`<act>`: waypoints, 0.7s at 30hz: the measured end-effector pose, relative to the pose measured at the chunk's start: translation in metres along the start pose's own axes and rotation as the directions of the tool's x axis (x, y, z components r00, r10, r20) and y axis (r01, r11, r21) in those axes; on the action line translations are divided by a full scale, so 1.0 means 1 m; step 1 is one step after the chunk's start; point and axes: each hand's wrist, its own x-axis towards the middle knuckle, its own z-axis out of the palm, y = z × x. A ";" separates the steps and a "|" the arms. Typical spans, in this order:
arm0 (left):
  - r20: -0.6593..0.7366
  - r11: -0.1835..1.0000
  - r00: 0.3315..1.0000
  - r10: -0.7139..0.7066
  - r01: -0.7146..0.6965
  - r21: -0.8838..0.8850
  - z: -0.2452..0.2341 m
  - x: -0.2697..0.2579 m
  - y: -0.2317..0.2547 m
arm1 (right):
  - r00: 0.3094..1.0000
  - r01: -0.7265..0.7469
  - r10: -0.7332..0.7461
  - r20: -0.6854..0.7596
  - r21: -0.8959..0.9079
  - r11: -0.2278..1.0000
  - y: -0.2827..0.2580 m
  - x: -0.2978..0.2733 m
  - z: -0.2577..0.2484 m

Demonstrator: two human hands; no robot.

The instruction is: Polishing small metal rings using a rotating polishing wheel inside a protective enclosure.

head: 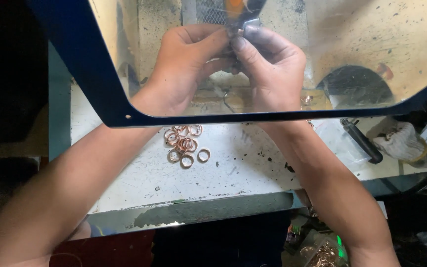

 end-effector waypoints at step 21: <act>0.025 1.000 1.000 0.007 -0.006 -0.029 0.002 -0.003 0.001 | 0.994 0.032 -0.041 0.106 0.082 0.996 0.002 -0.003 0.001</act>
